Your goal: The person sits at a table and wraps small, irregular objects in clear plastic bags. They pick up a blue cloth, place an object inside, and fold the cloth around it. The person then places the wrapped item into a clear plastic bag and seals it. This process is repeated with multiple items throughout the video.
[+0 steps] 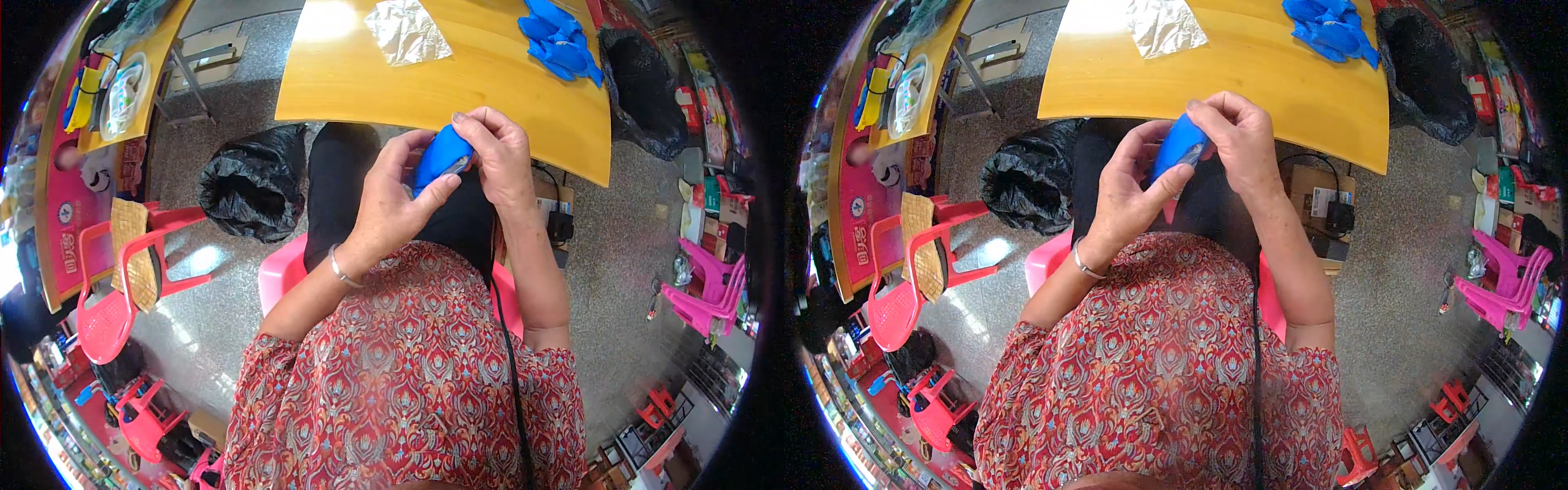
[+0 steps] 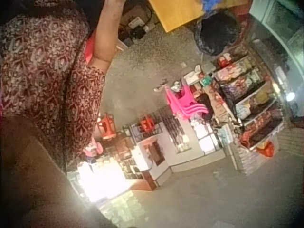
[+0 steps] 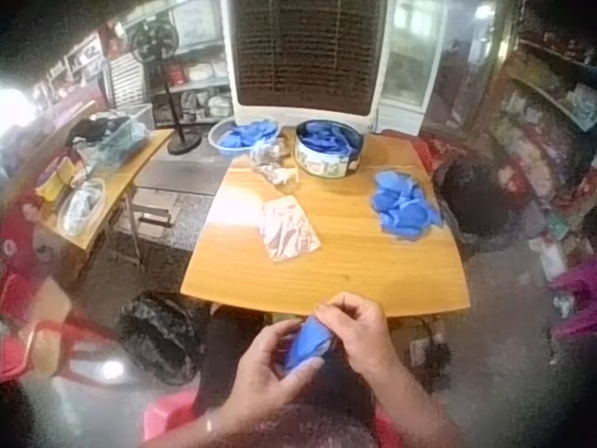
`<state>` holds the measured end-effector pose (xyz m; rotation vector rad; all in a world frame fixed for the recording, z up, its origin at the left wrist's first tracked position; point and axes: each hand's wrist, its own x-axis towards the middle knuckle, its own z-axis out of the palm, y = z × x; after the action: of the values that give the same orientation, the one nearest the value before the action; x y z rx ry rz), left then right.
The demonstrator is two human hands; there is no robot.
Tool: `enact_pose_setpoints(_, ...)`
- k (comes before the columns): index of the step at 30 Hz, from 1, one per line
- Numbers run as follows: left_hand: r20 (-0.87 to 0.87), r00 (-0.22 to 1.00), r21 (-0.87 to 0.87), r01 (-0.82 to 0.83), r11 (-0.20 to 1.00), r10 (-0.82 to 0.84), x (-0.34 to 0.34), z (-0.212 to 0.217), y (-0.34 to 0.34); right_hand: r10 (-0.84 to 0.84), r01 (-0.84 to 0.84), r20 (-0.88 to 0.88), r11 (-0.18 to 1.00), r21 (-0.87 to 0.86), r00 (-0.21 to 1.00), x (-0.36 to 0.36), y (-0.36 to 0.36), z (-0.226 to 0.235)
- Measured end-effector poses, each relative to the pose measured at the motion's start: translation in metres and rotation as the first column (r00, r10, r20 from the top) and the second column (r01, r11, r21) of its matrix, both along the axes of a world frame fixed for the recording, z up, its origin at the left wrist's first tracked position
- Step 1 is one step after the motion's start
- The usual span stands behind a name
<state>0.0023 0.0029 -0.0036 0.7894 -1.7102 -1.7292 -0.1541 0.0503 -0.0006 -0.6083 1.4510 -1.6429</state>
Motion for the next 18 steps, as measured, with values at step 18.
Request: enact_pose_setpoints(18, -0.021, 0.997, 0.035, 0.072, 0.997, -0.072, 0.008, 0.008, -0.025, 0.175, -0.294, -0.474, 0.937, -0.191, 0.863, 0.000, 0.021, 0.007)
